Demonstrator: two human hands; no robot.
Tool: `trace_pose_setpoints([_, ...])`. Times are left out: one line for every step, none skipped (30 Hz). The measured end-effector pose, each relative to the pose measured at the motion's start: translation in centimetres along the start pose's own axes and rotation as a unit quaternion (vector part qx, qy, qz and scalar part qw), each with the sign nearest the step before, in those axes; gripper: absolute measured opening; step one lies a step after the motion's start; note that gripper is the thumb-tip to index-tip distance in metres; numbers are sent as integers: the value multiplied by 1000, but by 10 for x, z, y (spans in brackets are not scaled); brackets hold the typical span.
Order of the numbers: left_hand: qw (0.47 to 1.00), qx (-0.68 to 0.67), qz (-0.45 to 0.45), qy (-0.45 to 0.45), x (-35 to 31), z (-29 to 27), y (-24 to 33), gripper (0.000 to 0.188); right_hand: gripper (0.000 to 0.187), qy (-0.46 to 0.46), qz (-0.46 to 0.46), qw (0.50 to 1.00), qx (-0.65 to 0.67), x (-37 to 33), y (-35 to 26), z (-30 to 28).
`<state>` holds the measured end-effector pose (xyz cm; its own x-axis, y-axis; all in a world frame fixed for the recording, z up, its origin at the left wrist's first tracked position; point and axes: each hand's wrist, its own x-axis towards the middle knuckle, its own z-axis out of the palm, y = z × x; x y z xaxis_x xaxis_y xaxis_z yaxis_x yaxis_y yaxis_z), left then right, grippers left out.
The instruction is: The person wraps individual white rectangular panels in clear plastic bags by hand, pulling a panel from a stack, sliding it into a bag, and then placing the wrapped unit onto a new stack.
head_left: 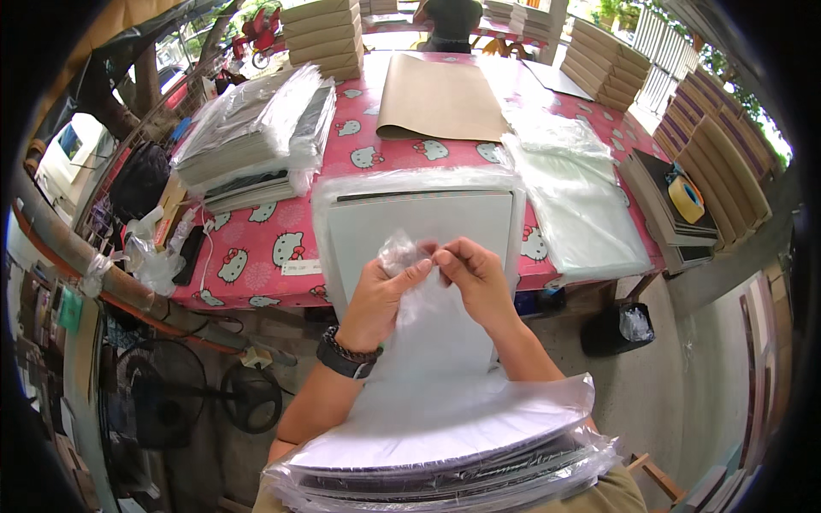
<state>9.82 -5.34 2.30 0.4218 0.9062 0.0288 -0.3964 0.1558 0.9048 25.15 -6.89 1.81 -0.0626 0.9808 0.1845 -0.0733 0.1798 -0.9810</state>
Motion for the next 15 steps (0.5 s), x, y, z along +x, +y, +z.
trace_pose_setpoints([999,26,-5,24,0,-2,1,33,15,14,14,1000,-10,-1,2,-2])
trace_pose_setpoints([998,50,-10,47,-1,-5,0,30,14,29,2,1000,3,-3,3,-1])
trace_pose_setpoints([995,75,-16,70,-1,-6,-1,28,14,45,-10,999,16,-4,3,2])
trace_pose_setpoints([995,63,-5,78,-1,-6,-3,28,13,61,-22,998,29,-6,4,6])
trace_pose_setpoints([995,52,5,81,0,-5,-3,27,13,48,-37,998,-12,-8,3,9])
trace_pose_setpoints([995,40,16,85,1,-3,-4,27,13,35,-51,997,-53,-9,2,14])
trace_pose_setpoints([995,12,34,89,2,1,-3,26,13,22,-66,993,-94,-10,2,15])
trace_pose_setpoints([994,-16,53,97,1,7,-2,26,14,7,-41,996,-78,-9,7,12])
trace_pose_setpoints([991,-43,72,104,0,10,-1,25,15,18,-18,998,-57,-9,8,9])
trace_pose_setpoints([995,-27,72,70,-1,11,-1,27,15,28,4,999,-37,-8,8,6])
trace_pose_setpoints([997,-12,71,38,-2,11,-2,28,16,37,29,999,-16,-8,8,4])
trace_pose_setpoints([997,4,71,6,-3,11,-4,30,15,66,9,998,-7,-8,8,6])
trace_pose_setpoints([998,18,54,9,-2,6,-8,32,16,94,-11,995,2,-8,7,9])
trace_pose_setpoints([999,31,38,11,-1,-1,-12,35,16,122,-31,992,11,-9,5,11])
trace_pose_setpoints([999,45,22,14,-1,-5,-15,38,15,122,-97,986,-60,-10,1,12])
